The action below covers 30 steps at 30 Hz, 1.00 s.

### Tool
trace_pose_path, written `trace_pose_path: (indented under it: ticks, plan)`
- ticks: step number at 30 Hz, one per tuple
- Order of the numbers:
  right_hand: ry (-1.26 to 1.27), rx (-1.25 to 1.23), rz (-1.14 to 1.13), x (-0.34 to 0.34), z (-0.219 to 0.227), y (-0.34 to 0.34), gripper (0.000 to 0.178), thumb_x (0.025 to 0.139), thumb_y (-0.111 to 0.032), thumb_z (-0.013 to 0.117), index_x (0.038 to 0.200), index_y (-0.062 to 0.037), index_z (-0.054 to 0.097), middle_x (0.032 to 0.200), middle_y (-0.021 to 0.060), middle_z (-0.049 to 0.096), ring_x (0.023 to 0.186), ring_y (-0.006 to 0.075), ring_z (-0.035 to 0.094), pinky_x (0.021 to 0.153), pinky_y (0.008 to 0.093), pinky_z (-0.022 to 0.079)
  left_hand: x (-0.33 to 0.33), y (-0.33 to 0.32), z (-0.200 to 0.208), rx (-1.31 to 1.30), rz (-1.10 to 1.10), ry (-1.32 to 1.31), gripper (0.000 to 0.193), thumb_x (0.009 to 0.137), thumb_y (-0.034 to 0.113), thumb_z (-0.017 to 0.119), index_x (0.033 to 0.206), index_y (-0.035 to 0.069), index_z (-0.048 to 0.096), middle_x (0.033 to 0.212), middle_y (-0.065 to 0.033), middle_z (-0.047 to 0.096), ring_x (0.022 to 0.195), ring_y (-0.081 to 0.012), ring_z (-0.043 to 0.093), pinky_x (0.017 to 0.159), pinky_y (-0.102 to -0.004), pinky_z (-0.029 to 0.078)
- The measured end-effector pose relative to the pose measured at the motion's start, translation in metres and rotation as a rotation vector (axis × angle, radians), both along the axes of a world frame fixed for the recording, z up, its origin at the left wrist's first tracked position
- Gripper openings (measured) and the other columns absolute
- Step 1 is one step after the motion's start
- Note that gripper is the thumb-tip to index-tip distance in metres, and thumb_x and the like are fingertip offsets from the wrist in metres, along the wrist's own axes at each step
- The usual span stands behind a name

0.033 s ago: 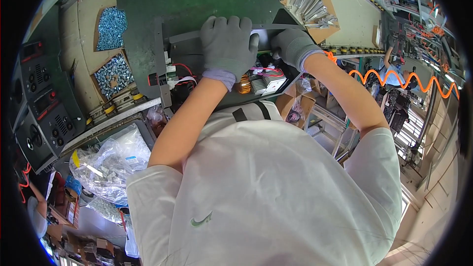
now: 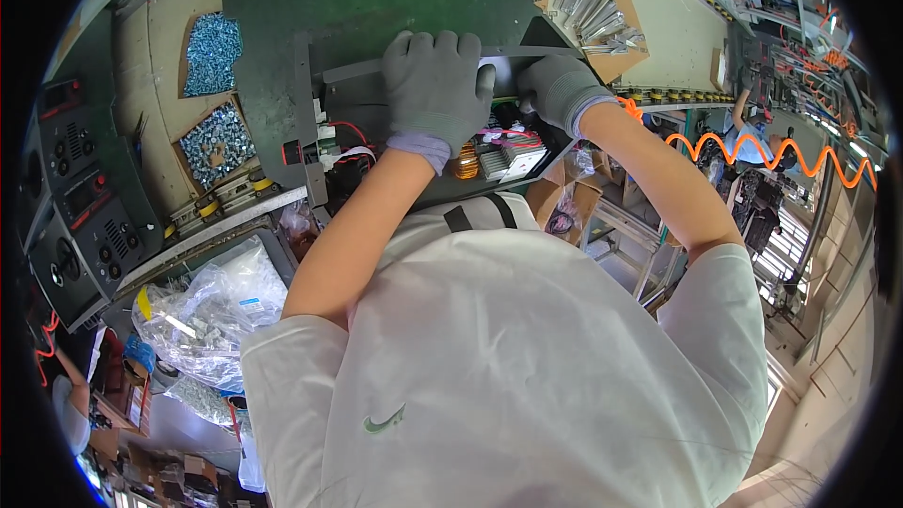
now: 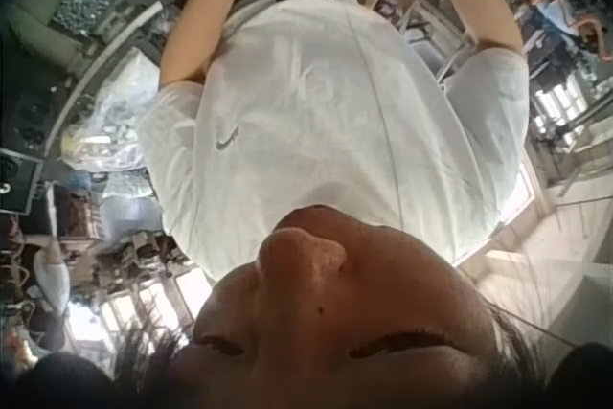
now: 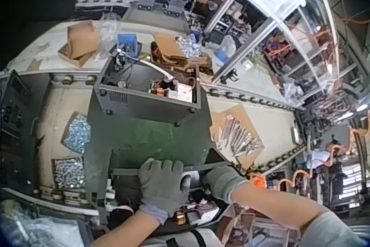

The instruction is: Assembling the internal components and wiring of an industrial inverter or power supply unit on a production line.

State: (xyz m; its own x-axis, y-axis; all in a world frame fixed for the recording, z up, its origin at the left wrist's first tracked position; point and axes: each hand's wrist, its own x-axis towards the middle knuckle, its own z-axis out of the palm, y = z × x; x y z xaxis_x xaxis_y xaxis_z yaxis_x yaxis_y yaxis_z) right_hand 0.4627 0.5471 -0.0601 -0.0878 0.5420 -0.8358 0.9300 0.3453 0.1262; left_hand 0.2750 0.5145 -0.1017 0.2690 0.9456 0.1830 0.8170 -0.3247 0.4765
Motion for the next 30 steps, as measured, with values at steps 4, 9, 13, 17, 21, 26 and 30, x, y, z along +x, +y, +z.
trace_pose_path:
  ticks: [4,9,13,17,21,26,30]
  plan:
    - [-0.036,0.120,-0.019,-0.003,-0.001,-0.013,0.017,0.087,-0.025,0.068,0.099,-0.0178,0.078,0.100,0.0130,0.074,0.099,0.0321,0.069,0.087,0.0439,0.054,0.001,0.000,0.000,-0.049,-0.005,0.029,0.031,0.084,0.040,0.069,0.102,0.016,0.066,0.093,-0.0045,0.064,0.094,-0.0240,0.060,0.100,-0.0466,0.039]
    - [-0.040,0.088,-0.071,-0.004,0.003,-0.009,0.023,0.090,-0.030,0.068,0.104,-0.0147,0.078,0.103,0.0138,0.074,0.101,0.0322,0.071,0.088,0.0427,0.055,0.001,0.002,-0.001,-0.037,-0.008,0.018,0.031,0.084,0.040,0.069,0.103,0.015,0.066,0.094,-0.0053,0.065,0.095,-0.0251,0.060,0.101,-0.0476,0.038]
    - [0.040,0.069,-0.079,0.004,-0.002,-0.004,0.021,0.088,-0.028,0.069,0.103,-0.0164,0.078,0.102,0.0138,0.074,0.100,0.0330,0.071,0.088,0.0426,0.055,0.001,0.002,-0.001,0.039,0.023,0.018,0.028,0.084,0.039,0.068,0.096,0.014,0.065,0.090,-0.0058,0.064,0.092,-0.0258,0.061,0.098,-0.0461,0.040]
    - [0.117,0.008,-0.073,0.013,-0.007,0.000,0.021,0.086,-0.025,0.072,0.104,-0.0168,0.078,0.101,0.0143,0.074,0.099,0.0334,0.071,0.088,0.0420,0.055,0.002,0.001,-0.002,0.058,0.026,0.055,0.029,0.084,0.039,0.068,0.098,0.013,0.065,0.092,-0.0057,0.065,0.093,-0.0260,0.061,0.098,-0.0465,0.040]
    - [0.054,-0.052,-0.035,0.011,-0.006,0.006,0.022,0.085,-0.025,0.073,0.104,-0.0152,0.078,0.100,0.0140,0.074,0.099,0.0330,0.071,0.087,0.0419,0.055,0.002,0.001,0.000,0.010,0.007,0.057,0.030,0.085,0.040,0.068,0.099,0.014,0.065,0.092,-0.0059,0.065,0.094,-0.0265,0.061,0.098,-0.0470,0.040]
    - [0.020,-0.035,-0.001,0.004,-0.004,0.001,0.024,0.086,-0.026,0.071,0.105,-0.0132,0.077,0.101,0.0150,0.074,0.099,0.0334,0.071,0.087,0.0429,0.056,0.003,0.000,0.002,-0.024,0.016,0.078,0.034,0.085,0.041,0.068,0.105,0.013,0.066,0.097,-0.0078,0.065,0.098,-0.0285,0.059,0.099,-0.0498,0.038]
    - [0.009,0.095,-0.027,0.003,-0.003,-0.013,0.020,0.087,-0.025,0.069,0.103,-0.0152,0.077,0.101,0.0142,0.073,0.099,0.0338,0.069,0.089,0.0429,0.054,0.004,-0.003,-0.001,-0.026,0.023,0.075,0.035,0.084,0.041,0.069,0.105,0.013,0.066,0.097,-0.0077,0.065,0.097,-0.0287,0.059,0.099,-0.0500,0.038]
